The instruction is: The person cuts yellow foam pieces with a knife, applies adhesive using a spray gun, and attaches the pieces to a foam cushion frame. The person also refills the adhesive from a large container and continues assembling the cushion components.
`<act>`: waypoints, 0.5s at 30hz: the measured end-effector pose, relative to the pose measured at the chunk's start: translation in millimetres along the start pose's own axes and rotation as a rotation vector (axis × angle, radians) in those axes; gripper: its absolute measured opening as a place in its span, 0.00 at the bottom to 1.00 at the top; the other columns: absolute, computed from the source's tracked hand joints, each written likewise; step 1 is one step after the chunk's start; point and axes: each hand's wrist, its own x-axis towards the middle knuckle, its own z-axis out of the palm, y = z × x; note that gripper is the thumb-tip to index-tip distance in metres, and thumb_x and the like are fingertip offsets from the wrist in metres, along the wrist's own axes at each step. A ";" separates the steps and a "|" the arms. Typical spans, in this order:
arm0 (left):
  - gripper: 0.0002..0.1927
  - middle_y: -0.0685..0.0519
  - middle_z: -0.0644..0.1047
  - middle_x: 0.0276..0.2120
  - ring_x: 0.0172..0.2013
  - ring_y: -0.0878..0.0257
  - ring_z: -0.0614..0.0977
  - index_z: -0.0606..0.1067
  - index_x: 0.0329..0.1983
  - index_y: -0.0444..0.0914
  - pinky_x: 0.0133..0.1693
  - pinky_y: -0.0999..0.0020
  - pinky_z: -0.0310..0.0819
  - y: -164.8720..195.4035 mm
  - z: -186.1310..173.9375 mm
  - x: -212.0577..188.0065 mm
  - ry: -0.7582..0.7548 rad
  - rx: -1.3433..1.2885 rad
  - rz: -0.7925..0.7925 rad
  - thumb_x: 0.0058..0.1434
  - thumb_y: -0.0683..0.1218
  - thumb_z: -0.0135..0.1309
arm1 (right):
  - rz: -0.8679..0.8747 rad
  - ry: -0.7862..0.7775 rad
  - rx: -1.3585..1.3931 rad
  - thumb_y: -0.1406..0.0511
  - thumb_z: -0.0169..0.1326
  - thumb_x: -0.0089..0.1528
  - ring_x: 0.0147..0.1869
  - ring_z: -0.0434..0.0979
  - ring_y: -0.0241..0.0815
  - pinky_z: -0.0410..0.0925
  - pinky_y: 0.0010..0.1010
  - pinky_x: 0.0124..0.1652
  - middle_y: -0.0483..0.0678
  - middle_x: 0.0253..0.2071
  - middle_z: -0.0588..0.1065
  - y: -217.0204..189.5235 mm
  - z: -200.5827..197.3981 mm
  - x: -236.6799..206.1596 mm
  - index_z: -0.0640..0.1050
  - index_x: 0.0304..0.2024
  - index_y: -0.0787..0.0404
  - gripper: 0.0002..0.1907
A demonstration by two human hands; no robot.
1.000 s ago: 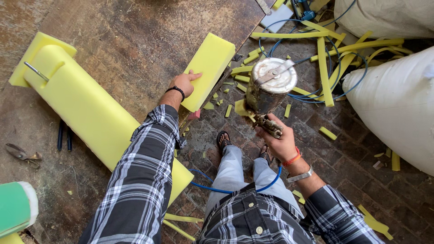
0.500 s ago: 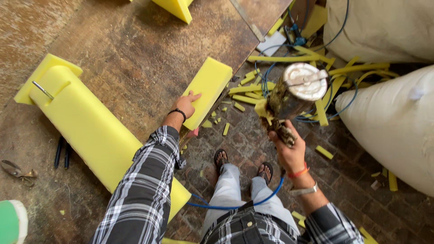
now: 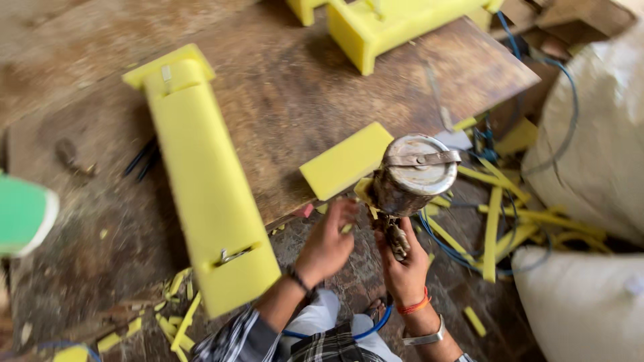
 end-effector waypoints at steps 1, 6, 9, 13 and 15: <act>0.32 0.45 0.72 0.62 0.60 0.54 0.78 0.60 0.68 0.38 0.56 0.64 0.77 6.0 -16.1 -24.9 -0.005 -0.008 0.092 0.59 0.35 0.50 | -0.037 -0.044 0.041 0.69 0.58 0.64 0.52 0.78 0.31 0.70 0.23 0.52 0.46 0.51 0.81 -11.0 17.1 3.2 0.68 0.69 0.67 0.30; 0.45 0.27 0.63 0.64 0.63 0.34 0.70 0.51 0.69 0.31 0.60 0.49 0.68 12.1 -93.8 -101.1 0.280 0.220 0.523 0.52 0.37 0.62 | -0.264 -0.349 0.086 0.70 0.61 0.61 0.58 0.76 0.38 0.70 0.28 0.56 0.50 0.58 0.76 -57.4 126.7 -2.8 0.63 0.72 0.67 0.38; 0.40 0.37 0.72 0.60 0.58 0.41 0.78 0.53 0.71 0.36 0.52 0.53 0.78 -16.7 -139.8 -128.7 0.471 0.143 0.229 0.54 0.35 0.53 | -0.261 -0.597 0.228 0.68 0.58 0.62 0.66 0.70 0.44 0.67 0.32 0.63 0.55 0.65 0.67 -75.8 199.3 -26.5 0.54 0.76 0.66 0.44; 0.38 0.38 0.76 0.55 0.53 0.45 0.81 0.53 0.69 0.36 0.49 0.55 0.78 -84.6 -197.8 -174.8 0.751 0.012 0.220 0.60 0.39 0.58 | -0.259 -0.854 0.288 0.63 0.56 0.65 0.75 0.64 0.50 0.59 0.37 0.70 0.60 0.72 0.63 -85.3 299.5 -77.8 0.51 0.78 0.69 0.44; 0.38 0.37 0.75 0.54 0.53 0.45 0.81 0.51 0.69 0.35 0.51 0.55 0.76 -128.1 -229.6 -200.6 0.880 0.074 0.325 0.61 0.39 0.60 | -0.307 -0.950 0.281 0.60 0.56 0.66 0.78 0.60 0.52 0.56 0.37 0.71 0.61 0.74 0.60 -85.2 348.9 -108.5 0.49 0.78 0.70 0.46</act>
